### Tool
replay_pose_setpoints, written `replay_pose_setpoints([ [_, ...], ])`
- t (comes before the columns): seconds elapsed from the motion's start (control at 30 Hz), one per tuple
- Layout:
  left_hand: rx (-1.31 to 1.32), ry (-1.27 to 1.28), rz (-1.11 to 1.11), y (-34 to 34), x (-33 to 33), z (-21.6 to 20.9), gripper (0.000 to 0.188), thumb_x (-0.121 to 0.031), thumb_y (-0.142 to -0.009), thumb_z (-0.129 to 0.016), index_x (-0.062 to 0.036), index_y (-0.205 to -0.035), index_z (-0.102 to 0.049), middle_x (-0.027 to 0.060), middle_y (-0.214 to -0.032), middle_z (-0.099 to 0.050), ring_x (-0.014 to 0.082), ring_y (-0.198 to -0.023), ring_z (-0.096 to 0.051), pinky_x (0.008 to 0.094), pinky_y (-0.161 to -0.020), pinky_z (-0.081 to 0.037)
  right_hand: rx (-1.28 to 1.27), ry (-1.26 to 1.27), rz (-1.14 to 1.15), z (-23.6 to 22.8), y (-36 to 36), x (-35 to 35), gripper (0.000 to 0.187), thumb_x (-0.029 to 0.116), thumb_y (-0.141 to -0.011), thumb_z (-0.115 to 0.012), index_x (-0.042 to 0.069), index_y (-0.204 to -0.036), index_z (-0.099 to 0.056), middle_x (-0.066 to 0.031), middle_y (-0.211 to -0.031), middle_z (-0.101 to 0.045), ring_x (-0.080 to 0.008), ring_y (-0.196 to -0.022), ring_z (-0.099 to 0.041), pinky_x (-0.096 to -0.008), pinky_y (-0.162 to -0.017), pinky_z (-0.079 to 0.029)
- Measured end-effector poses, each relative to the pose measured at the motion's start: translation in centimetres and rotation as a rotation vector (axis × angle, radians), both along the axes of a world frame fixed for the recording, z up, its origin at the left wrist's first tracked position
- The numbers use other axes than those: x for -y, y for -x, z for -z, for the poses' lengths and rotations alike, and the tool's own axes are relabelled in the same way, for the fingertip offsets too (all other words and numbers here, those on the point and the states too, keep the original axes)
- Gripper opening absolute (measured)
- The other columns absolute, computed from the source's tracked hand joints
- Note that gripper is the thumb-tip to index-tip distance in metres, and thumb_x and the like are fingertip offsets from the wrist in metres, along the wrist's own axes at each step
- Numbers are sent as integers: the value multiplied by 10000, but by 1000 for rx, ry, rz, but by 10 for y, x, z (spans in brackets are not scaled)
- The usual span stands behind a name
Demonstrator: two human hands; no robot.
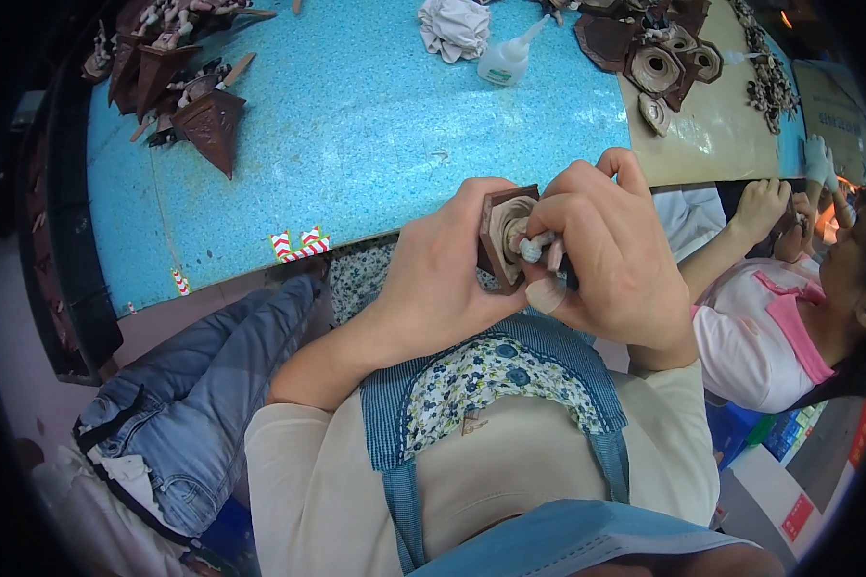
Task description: The person assembles figurines by dispensing glue from a squeeze bottle into base pieces and inserting character figures into the openings.
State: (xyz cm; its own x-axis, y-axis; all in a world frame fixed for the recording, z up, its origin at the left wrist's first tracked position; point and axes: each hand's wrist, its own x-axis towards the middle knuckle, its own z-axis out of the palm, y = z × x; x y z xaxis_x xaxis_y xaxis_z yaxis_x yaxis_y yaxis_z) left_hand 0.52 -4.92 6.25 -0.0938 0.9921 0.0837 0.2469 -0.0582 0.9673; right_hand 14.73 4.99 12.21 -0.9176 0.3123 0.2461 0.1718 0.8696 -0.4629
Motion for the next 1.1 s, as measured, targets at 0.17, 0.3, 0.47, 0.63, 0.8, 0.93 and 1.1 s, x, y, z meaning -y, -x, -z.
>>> replay_pose_setpoints([
  [0.17,-70,37,29,-2,4,-1,600,-235,-659,-785,-35,-1110,-444,145,-886,-630,338,-791,-646,395,-642,-511,12,4,-66,0,-1,3,366,91,-567,-708,43,-864,-499,-86,-769,-479,-246,-655,-464,-369,-653,-340],
  [0.3,20,36,86,-3,6,3,607,-269,-659,-787,-39,-1101,-441,144,-873,-634,339,-766,-650,401,-629,-511,-126,154,-97,11,-1,7,354,93,-573,-697,35,-854,-489,-90,-748,-450,-251,-650,-458,-351,-627,-345],
  [0.47,58,25,96,-7,4,7,609,-276,-662,-790,-37,-1096,-436,150,-869,-637,342,-753,-652,400,-620,-513,-194,219,-98,17,-2,6,378,84,-546,-690,29,-856,-481,-91,-740,-437,-251,-657,-463,-340,-633,-345],
  [0.63,81,-35,-6,-16,-5,10,620,-245,-646,-804,-36,-1095,-429,151,-849,-639,348,-746,-654,390,-620,-516,-218,253,-80,19,-6,-1,357,57,-584,-674,32,-875,-470,-98,-755,-438,-265,-667,-460,-348,-628,-347],
  [0.8,99,-44,17,-24,1,0,633,-243,-631,-817,-36,-1086,-430,153,-860,-630,327,-782,-656,375,-653,-514,-235,304,-76,12,-19,4,318,29,-628,-650,46,-881,-458,-104,-782,-450,-283,-693,-469,-357,-632,-357],
  [0.93,282,49,153,-19,1,8,620,-189,-632,-827,-26,-1094,-446,89,-951,-598,162,-865,-605,313,-745,-485,-168,406,-71,14,-25,1,318,13,-672,-635,52,-932,-457,-117,-856,-465,-304,-778,-476,-376,-697,-381],
  [1.1,405,102,231,-10,-7,-3,657,-118,-644,-812,-8,-1170,-435,75,-1036,-580,138,-958,-565,292,-827,-460,-184,430,-65,0,-23,-9,369,76,-742,-648,13,-1065,-483,-137,-968,-512,-305,-889,-517,-371,-812,-419],
])
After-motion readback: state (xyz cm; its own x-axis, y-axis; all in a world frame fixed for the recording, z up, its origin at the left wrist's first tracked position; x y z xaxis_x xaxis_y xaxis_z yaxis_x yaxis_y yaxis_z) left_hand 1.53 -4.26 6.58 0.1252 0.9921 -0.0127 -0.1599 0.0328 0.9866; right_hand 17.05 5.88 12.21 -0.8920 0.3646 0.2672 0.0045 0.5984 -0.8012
